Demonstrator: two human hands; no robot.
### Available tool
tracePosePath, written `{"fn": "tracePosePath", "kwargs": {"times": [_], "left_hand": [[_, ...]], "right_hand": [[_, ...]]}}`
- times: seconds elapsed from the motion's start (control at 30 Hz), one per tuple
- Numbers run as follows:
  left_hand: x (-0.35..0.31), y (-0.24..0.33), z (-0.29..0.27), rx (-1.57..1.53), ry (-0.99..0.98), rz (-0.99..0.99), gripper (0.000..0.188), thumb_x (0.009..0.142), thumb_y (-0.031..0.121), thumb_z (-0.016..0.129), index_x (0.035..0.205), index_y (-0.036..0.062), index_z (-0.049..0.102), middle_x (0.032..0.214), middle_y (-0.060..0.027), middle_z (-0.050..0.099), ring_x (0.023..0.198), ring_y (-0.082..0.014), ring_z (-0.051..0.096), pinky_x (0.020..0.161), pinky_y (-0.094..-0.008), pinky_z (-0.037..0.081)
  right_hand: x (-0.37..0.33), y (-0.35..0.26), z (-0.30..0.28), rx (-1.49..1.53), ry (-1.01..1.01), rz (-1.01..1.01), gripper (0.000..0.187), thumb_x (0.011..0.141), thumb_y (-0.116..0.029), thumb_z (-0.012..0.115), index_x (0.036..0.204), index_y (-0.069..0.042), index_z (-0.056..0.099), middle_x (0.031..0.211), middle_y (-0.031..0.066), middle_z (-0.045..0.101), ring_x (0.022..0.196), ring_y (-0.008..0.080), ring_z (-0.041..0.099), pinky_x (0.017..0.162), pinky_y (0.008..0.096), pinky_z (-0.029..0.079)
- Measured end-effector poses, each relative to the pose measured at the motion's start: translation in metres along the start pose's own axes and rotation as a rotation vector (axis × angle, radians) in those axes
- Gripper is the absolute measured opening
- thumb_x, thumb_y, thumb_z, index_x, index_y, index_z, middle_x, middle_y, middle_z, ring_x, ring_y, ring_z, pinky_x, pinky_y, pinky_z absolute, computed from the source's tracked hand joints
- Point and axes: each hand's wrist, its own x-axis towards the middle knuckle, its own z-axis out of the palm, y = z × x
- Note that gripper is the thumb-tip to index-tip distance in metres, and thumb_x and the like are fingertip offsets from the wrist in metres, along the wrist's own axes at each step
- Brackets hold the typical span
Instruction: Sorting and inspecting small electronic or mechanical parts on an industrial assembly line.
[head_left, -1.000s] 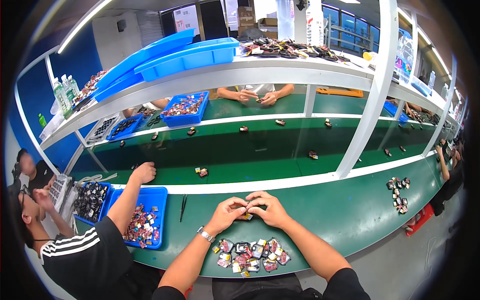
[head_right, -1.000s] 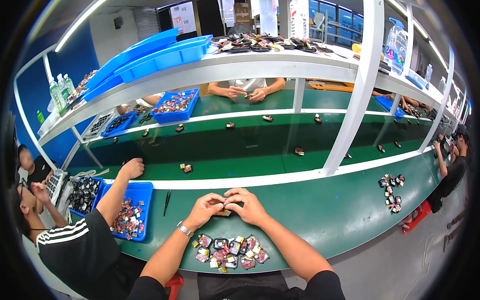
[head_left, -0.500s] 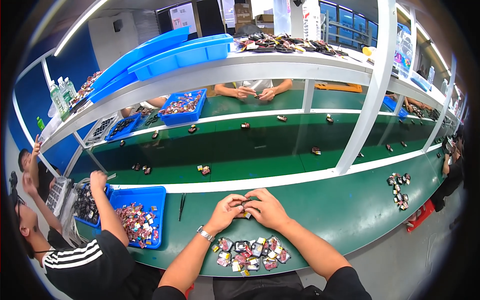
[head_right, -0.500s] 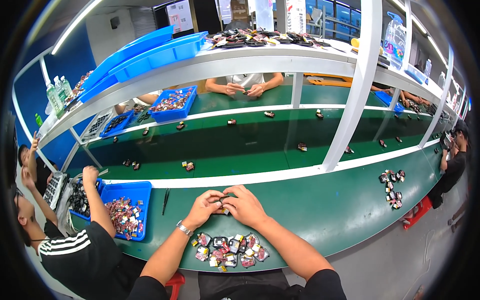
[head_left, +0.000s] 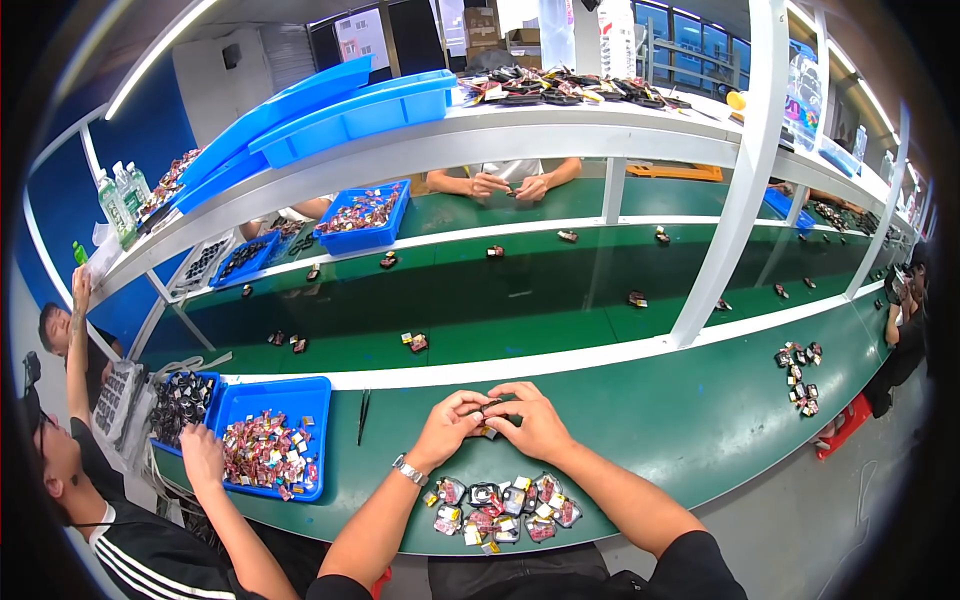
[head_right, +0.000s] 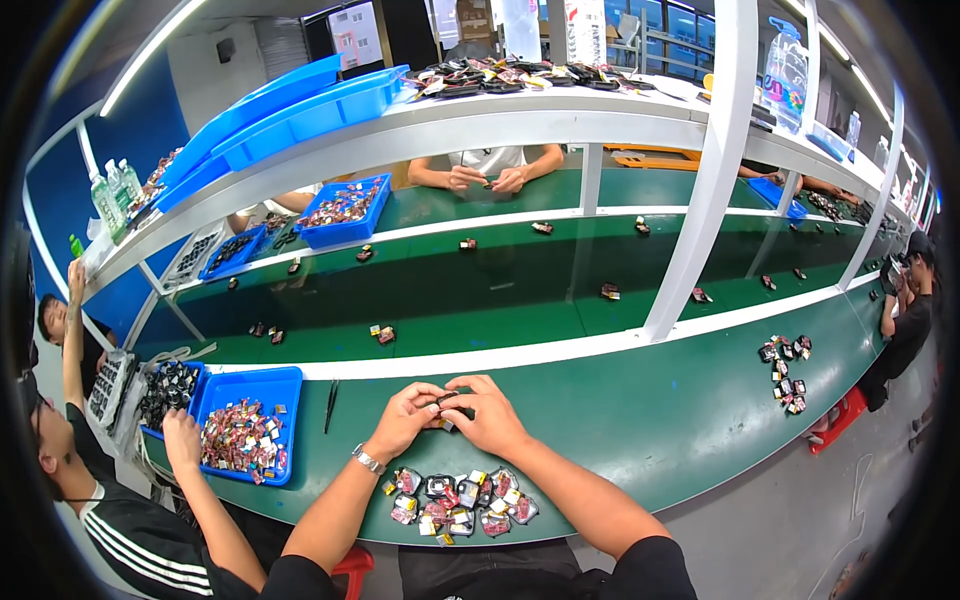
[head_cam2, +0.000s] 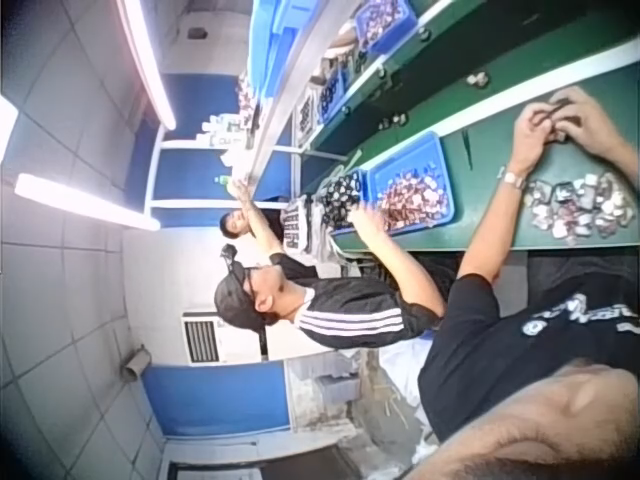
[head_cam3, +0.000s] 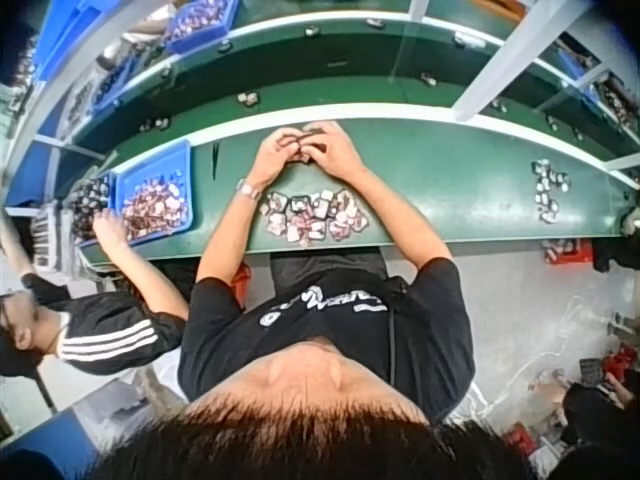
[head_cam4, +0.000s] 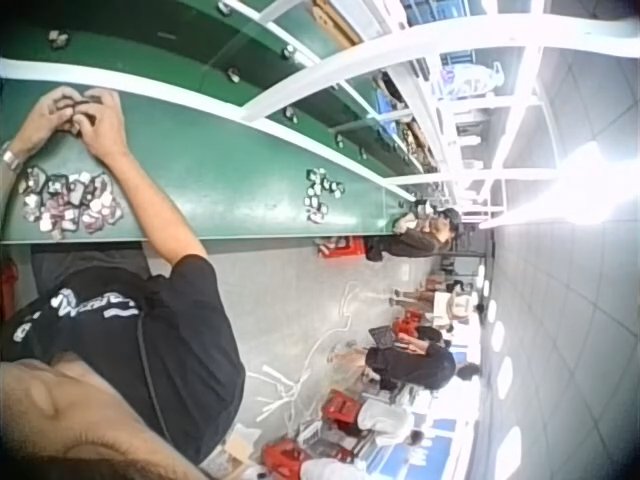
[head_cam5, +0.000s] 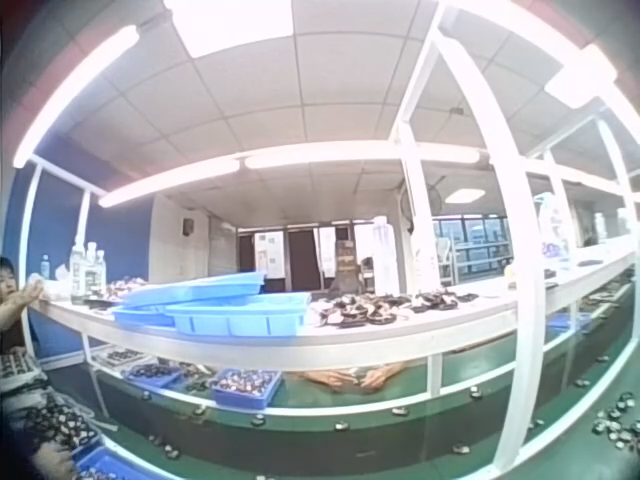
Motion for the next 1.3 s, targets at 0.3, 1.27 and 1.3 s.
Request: {"fn": "tracePosePath", "kwargs": {"times": [0.3,1.27,1.3], "left_hand": [[0.000,-0.001,0.002,0.003,0.006,0.020,0.024,0.095,0.001,0.052,0.119,0.0007,0.053,0.114,-0.0107,0.063,0.099,-0.0144,0.063,0.083,-0.0264,0.055],[0.000,-0.005,0.000,0.063,0.068,0.062,0.023,0.093,-0.005,0.050,0.115,-0.0022,0.055,0.114,-0.0112,0.062,0.103,-0.0179,0.063,0.084,-0.0284,0.056],[0.000,-0.005,0.000,0.058,0.065,0.069,0.023,0.093,-0.005,0.050,0.115,-0.0020,0.055,0.114,-0.0111,0.062,0.103,-0.0177,0.063,0.084,-0.0281,0.056]], "right_hand": [[0.000,0.004,-0.002,0.043,0.004,0.022,0.016,0.079,-0.013,0.073,0.094,-0.014,0.075,0.115,0.0056,0.064,0.113,0.0267,0.056,0.097,0.0378,0.045],[-0.002,-0.001,0.001,-0.013,0.021,-0.033,0.021,0.077,-0.011,0.074,0.097,-0.015,0.076,0.119,0.0056,0.063,0.116,0.0271,0.053,0.097,0.0373,0.046],[-0.002,0.000,0.000,-0.013,0.022,-0.033,0.021,0.077,-0.011,0.074,0.097,-0.015,0.076,0.119,0.0056,0.063,0.116,0.0271,0.053,0.097,0.0373,0.046]]}}
